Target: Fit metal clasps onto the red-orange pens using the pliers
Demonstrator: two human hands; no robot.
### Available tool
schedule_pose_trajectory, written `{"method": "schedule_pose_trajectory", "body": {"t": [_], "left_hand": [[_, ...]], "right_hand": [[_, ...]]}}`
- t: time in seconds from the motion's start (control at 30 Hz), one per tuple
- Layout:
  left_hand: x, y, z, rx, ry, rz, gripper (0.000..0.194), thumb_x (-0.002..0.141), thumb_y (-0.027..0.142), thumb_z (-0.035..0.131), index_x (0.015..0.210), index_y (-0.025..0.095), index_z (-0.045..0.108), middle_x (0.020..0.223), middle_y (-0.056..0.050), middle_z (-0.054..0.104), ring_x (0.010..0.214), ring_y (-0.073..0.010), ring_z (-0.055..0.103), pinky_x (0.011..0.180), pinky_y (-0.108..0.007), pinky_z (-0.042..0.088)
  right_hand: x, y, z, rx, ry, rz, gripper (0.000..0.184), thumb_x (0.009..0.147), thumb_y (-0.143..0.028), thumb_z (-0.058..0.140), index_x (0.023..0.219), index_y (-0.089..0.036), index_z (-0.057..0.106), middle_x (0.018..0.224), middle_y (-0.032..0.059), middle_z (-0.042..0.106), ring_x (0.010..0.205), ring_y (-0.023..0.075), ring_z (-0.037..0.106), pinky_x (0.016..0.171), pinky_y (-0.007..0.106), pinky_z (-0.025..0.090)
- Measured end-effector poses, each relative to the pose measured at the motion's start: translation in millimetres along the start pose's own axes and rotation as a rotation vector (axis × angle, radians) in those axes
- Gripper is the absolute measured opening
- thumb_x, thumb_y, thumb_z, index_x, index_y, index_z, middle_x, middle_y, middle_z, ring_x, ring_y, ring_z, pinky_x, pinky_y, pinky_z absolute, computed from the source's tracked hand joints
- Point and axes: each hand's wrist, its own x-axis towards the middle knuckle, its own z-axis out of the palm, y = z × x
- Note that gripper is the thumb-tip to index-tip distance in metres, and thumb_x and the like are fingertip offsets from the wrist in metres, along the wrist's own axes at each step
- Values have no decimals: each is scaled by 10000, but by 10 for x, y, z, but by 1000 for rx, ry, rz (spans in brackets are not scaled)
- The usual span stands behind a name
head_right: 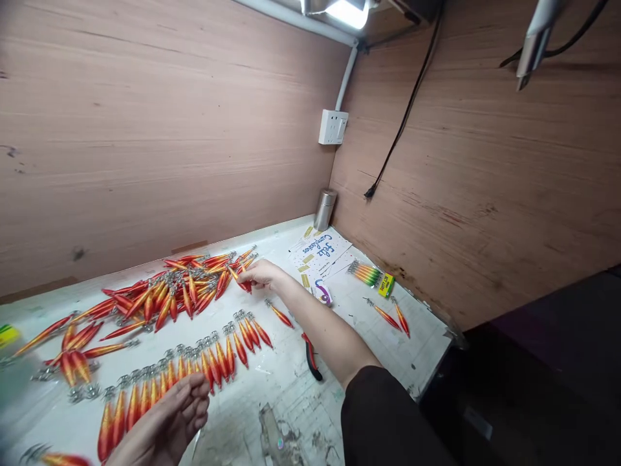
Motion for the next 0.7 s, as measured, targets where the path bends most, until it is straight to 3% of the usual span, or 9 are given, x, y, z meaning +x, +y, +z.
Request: {"method": "schedule_pose_trajectory", "body": {"t": [0.1, 0.17, 0.3, 0.37, 0.47, 0.57, 0.7], "left_hand": [[10, 18, 81, -6, 19, 143, 496, 576, 315, 920, 1017, 157, 757, 1040, -86, 773, 853, -189, 710, 775, -251, 577], [17, 3, 144, -8, 13, 226, 537, 575, 343, 927, 1044, 166, 733, 1059, -75, 767, 895, -192, 719, 813, -255, 567], [24, -88, 183, 28, -17, 338, 448, 581, 365, 928, 880, 145, 677, 732, -15, 732, 655, -141, 671, 664, -249, 538], [1, -130, 157, 28, -23, 384, 420, 593, 384, 919, 794, 154, 631, 620, 14, 681, 566, -118, 606, 559, -222, 475], [-92, -144, 106, 27, -10, 415, 406, 603, 394, 912, 755, 172, 608, 593, 32, 651, 547, -108, 555, 507, -204, 404], [-226, -118, 74, 83, -34, 417, 310, 667, 366, 880, 740, 166, 655, 645, 25, 651, 617, -106, 553, 603, -214, 438], [-357, -128, 47, 101, -100, 391, 220, 734, 350, 832, 759, 162, 721, 684, -1, 656, 689, -133, 562, 705, -251, 466]], "right_hand": [[-301, -90, 216, 137, -77, -79, 257, 949, -330, 634, 1135, -153, 638, 1093, 53, 677, 873, 162, 676, 739, 340, 580], [-555, -120, 436, 227, -137, -147, 172, 933, -306, 657, 970, -137, 658, 900, 1, 676, 707, 111, 644, 622, 262, 548], [-1007, -107, 801, 456, -146, -229, 348, 787, -301, 785, 603, -155, 527, 529, -93, 483, 470, 44, 444, 443, 172, 332], [-1148, -87, 899, 584, -134, -242, 380, 703, -398, 820, 615, -167, 530, 524, -83, 499, 458, 44, 426, 423, 181, 289], [-1274, -57, 999, 751, -79, -238, 448, 619, -510, 843, 740, -192, 553, 589, -70, 537, 474, 66, 468, 413, 188, 323], [-1369, -24, 1085, 850, -15, -232, 461, 598, -503, 873, 730, -190, 562, 607, -46, 568, 506, 78, 507, 425, 186, 359], [-1491, 19, 1164, 897, 17, -232, 371, 645, -469, 873, 785, -163, 716, 674, -13, 594, 516, 60, 500, 410, 164, 327]]}}
